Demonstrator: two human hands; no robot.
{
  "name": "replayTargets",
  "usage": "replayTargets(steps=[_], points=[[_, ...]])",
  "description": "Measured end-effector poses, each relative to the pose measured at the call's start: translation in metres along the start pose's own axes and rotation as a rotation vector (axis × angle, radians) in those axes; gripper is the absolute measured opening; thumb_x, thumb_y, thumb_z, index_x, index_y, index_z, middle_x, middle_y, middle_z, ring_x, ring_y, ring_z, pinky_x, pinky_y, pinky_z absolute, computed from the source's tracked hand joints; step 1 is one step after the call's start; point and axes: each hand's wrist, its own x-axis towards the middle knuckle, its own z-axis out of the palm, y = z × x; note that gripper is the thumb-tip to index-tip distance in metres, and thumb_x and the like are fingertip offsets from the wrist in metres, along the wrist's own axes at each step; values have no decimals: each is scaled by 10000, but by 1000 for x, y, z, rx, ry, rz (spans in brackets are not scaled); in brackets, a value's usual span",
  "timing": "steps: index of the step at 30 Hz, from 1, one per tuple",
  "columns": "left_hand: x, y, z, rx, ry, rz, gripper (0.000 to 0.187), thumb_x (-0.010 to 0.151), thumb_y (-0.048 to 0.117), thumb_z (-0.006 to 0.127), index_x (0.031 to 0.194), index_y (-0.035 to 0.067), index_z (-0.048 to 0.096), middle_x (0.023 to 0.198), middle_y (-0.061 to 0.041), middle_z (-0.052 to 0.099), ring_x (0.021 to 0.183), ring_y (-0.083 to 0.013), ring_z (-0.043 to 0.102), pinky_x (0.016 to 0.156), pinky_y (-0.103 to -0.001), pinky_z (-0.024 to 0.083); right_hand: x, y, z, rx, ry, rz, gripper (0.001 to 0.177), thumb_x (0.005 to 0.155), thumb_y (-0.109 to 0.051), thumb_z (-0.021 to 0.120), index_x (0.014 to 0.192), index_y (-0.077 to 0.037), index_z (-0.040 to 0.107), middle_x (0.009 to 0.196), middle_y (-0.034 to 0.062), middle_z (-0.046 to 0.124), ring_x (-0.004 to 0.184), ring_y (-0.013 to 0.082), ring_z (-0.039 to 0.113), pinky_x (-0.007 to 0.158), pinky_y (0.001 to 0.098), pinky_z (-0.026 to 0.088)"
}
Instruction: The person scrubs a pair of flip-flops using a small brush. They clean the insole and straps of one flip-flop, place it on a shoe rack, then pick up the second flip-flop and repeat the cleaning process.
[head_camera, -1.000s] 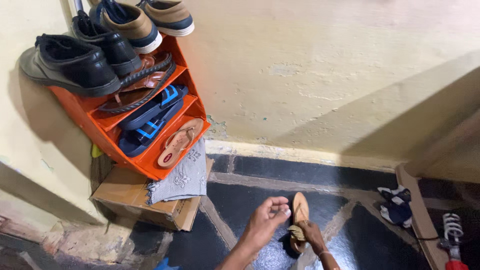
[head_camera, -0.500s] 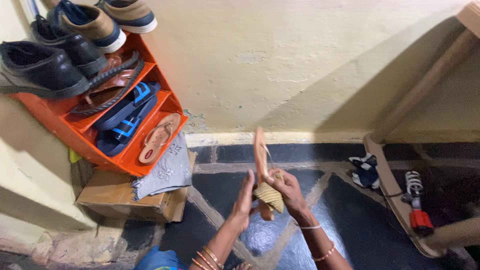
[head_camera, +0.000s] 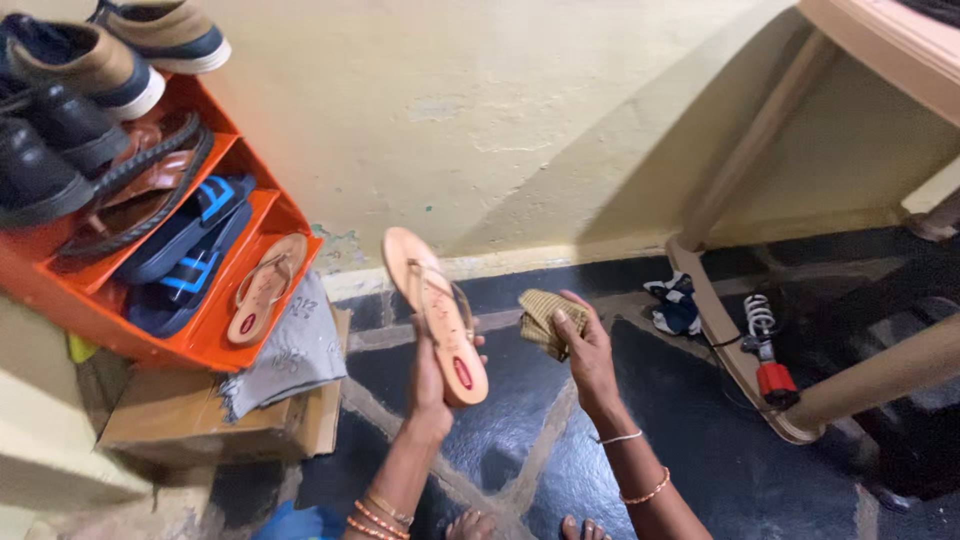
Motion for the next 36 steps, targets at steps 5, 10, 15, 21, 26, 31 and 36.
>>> replayTargets(steps=[5, 10, 15, 21, 26, 31, 36], points=[[0, 1, -1, -67, -34, -21, 833, 931, 736, 336, 1370, 67, 567, 1078, -113, 702, 864, -214, 703, 735, -380, 619, 2, -4, 19, -346, 103, -520, 438, 956, -45, 650, 1388, -64, 576, 1283, 137, 675, 1157, 224, 649, 989, 338, 542], [-2, -4, -3, -37, -96, -48, 836, 897, 715, 407, 1454, 98, 500, 1309, -62, 661, 1144, -163, 680, 957, -326, 593, -38, -14, 65, -770, -73, -1004, 520, 782, 44, 716, 1282, -73, 636, 1347, 123, 674, 1261, 318, 657, 1069, 425, 521], [-8, 10, -4, 108, -111, 32, 909, 894, 766, 361, 1490, 87, 463, 1378, -160, 587, 1240, -278, 605, 988, -394, 553, -64, -30, 85, -816, -224, -966, 585, 848, -5, 687, 1419, -6, 561, 1447, 237, 585, 1346, 377, 578, 1117, 484, 465], [-21, 6, 9, 336, -278, 41, 963, 840, 811, 247, 1551, 166, 318, 1485, -140, 516, 1299, -257, 594, 1026, -385, 557, -20, -35, 93, -755, -125, -930, 537, 959, -148, 725, 1455, -55, 542, 1466, 208, 573, 1372, 363, 570, 1139, 463, 482], [-10, 18, -7, 202, -135, 65, 973, 861, 812, 198, 1534, 134, 382, 1423, -223, 541, 1249, -344, 618, 955, -484, 573, -49, -24, 98, -891, -184, -974, 496, 985, -95, 647, 1476, -110, 573, 1499, 151, 618, 1405, 317, 604, 1197, 479, 485], [-12, 7, -8, 302, -226, 9, 972, 822, 818, 248, 1550, 180, 330, 1530, -156, 468, 1365, -305, 537, 1042, -459, 556, -37, -31, 96, -853, -134, -957, 496, 984, -131, 647, 1461, -51, 538, 1494, 217, 568, 1408, 372, 552, 1202, 481, 442], [-17, 13, 1, 332, -185, 6, 1066, 759, 838, 273, 1606, 191, 252, 1549, -132, 435, 1385, -318, 509, 1042, -484, 536, -38, -42, 106, -907, -78, -969, 510, 988, -189, 684, 1443, -7, 543, 1520, 249, 524, 1441, 400, 501, 1204, 481, 420]])
